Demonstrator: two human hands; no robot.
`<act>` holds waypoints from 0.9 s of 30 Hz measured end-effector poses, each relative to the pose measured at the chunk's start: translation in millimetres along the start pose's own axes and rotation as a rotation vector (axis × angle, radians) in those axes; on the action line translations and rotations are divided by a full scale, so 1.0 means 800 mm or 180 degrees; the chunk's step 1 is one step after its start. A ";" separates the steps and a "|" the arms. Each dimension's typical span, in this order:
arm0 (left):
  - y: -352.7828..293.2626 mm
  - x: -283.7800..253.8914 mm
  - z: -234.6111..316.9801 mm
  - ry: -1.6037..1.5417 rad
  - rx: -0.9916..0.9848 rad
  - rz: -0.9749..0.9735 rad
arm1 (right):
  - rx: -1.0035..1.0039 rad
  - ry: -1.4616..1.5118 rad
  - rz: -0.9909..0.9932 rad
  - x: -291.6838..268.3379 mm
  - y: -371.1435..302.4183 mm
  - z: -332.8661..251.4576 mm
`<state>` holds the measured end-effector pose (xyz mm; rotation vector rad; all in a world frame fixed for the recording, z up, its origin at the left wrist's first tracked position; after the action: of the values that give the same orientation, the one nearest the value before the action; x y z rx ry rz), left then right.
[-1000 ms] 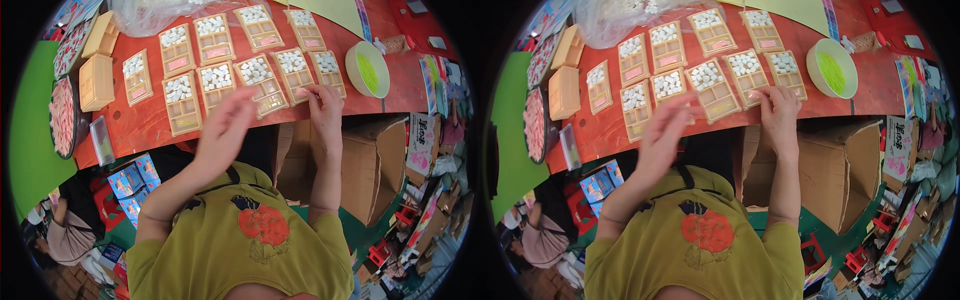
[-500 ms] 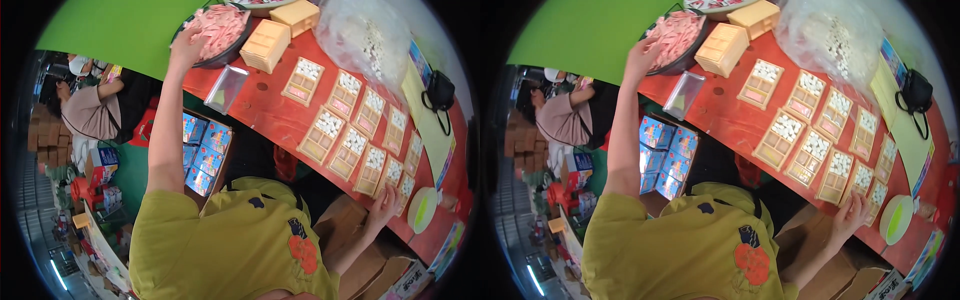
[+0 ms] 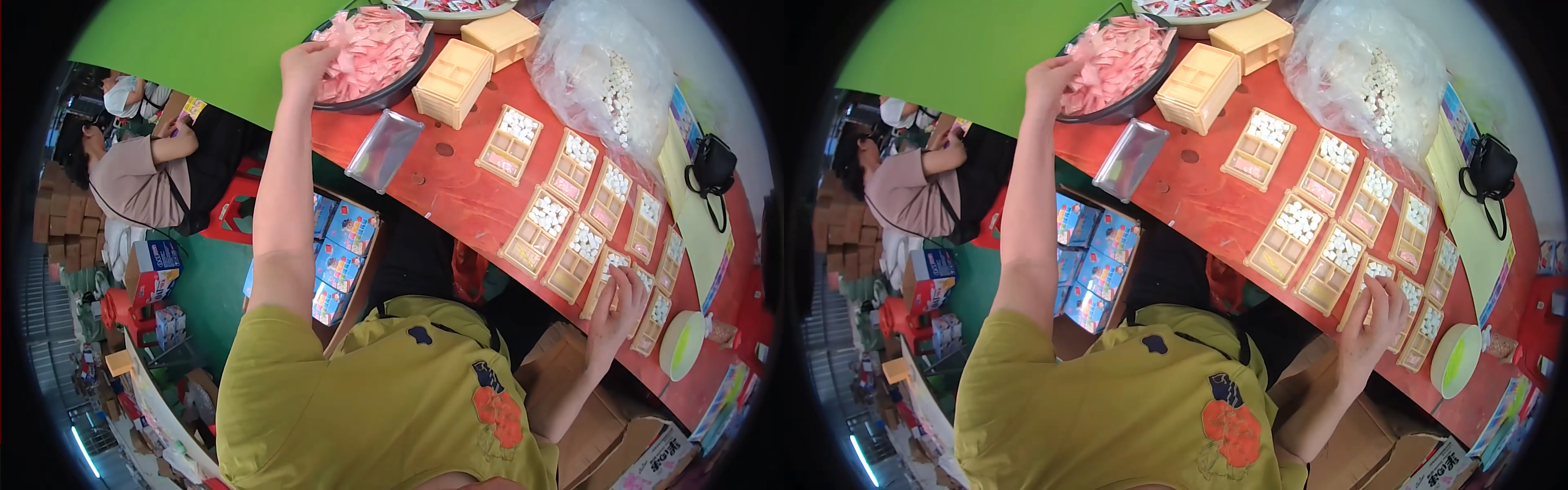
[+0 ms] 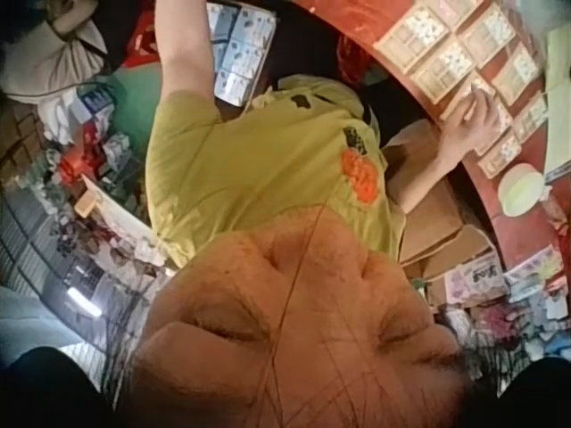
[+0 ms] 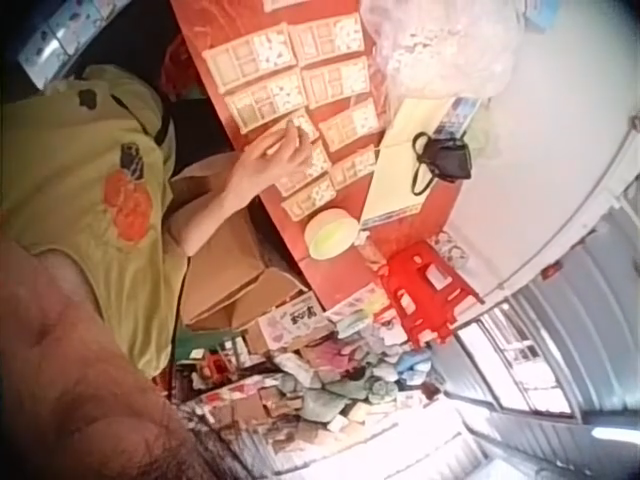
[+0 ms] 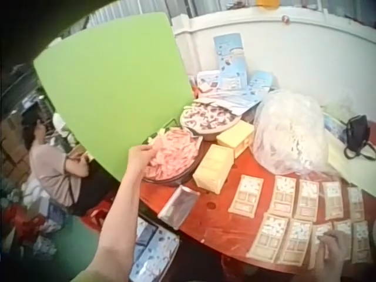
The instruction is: Manually sorting small white plastic parts into segmented trays and then packaging them into plastic bags with labels.
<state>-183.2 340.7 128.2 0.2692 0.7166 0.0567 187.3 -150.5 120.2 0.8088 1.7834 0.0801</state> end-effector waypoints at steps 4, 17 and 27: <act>0.006 -0.014 -0.047 -0.2483 -0.0997 0.0154 | -0.0149 0.0232 -0.0098 0.015 0.018 -0.027; -0.219 0.116 0.149 -0.4024 -0.0872 -0.2227 | -0.0113 0.1857 -0.0213 0.063 0.073 -0.125; -0.440 0.244 0.205 -0.2726 -0.1146 -0.4256 | 0.0802 0.2607 -0.1088 0.073 0.025 -0.013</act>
<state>57.3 -7.4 28.5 -0.5497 -0.0870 -1.1307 179.5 -99.1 85.3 0.6743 2.7290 -0.0512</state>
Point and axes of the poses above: each hand's wrist, its own y-axis towards the middle knuckle, its own x-axis out of the palm, z = x × y, the point moved 9 cm from there along y, towards the middle knuckle, and after that the axes turned 1 degree about z, right-handed, at the moved point
